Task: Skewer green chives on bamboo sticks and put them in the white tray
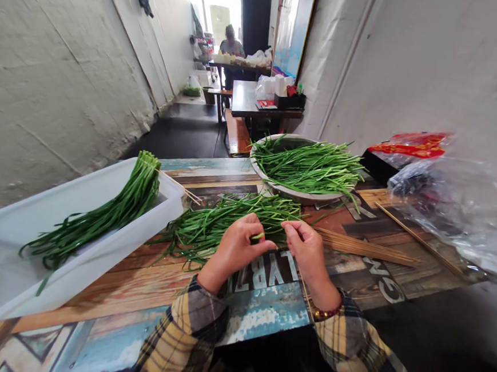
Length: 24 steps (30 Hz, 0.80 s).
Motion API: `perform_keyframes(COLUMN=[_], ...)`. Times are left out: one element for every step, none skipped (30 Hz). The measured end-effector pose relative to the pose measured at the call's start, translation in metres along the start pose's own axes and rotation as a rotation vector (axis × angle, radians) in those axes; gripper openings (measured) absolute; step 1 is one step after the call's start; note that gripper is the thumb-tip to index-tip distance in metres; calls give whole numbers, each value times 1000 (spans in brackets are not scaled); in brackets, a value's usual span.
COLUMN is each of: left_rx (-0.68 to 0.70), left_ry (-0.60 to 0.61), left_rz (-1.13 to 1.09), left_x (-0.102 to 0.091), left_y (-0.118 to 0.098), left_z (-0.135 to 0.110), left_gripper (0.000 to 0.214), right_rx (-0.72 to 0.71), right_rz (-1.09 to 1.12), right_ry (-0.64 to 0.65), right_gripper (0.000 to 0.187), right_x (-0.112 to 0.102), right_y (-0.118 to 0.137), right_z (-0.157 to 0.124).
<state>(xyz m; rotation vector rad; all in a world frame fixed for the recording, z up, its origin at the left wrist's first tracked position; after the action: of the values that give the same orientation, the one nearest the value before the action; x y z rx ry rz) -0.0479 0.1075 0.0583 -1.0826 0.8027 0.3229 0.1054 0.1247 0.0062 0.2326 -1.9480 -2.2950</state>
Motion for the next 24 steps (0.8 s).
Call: perform_keyframes(left_rx=[8,16,26,39,56,71,78,75,65,55,45,36,27,15,-3,-23,-39,-45,-40,-26,-11,3,11,17], left_ry=[71,133,189,240,290,337,376,403,421,429,423,402,370,332,286,234,185,150,130,128,136,147,152,146], left_rz=[45,86,120,142,156,162,162,156,147,136,125,112,97,75,45,6,-40,-87,-133,-173,-205,-228,-243,-252], left_x=[4,8,12,16,19,23,25,27,28,29,30,29,28,26,23,19,14,10,6,4,1,0,-2,-4], left_y=[-1,-2,-3,-3,-3,-3,-3,-1,1,2,3,4,5,6,7,8,8,7,5,3,0,-2,-3,-4], left_z=[0,0,-1,-2,-3,-5,-6,-8,-9,-10,-10,-9,-8,-6,-4,-3,-2,-1,-1,-1,-1,-2,-2,-3], left_gripper=[21,22,21,19,15,10,7,16,29,40,46,47,42,34,25,16,8,4,6,9,12,14,16,18], right_rx=[7,12,15,18,20,23,24,23,20,16,12,7,4,4,8,12,15,17,18,17,14,11,10,10], right_rz=[37,59,70,76,78,80,81,80,79,78,78,79,81,85,91,96,100,100,93,85,77,73,76,83], right_ry=[-7,-10,-12,-15,-18,-20,-24,-27,-29,-29,-28,-29,-30,-31,-31,-32,-33,-35,-35,-35,-37,-40,-44,-49], right_gripper=[28,28,28,28,29,29,29,29,29,29,28,28,28,28,28,28,28,29,29,29,29,30,30,31], right_x=[-1,-1,-1,-1,-1,-1,-1,-1,-1,-1,-1,-2,-2,-2,-2,-2,-2,-3,-3,-3,-4,-4,-4,-5], right_y=[0,0,1,2,2,3,3,3,3,3,3,3,3,3,3,3,3,3,3,2,2,1,0,-1], right_z=[0,1,1,1,1,1,1,1,1,1,1,1,1,1,0,0,0,0,0,0,1,2,3,4])
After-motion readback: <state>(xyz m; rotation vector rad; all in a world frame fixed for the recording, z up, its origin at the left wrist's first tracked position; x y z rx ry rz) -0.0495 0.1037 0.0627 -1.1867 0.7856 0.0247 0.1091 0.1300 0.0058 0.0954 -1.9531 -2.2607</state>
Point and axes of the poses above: each hand's wrist, its own z-axis towards the middle knuckle, its own x-axis out of the palm, y = z × x, the point moved 7 cm from there along z, towards the middle knuckle, and after that the axes turned 12 degrees about y, right-handed, at the moved point
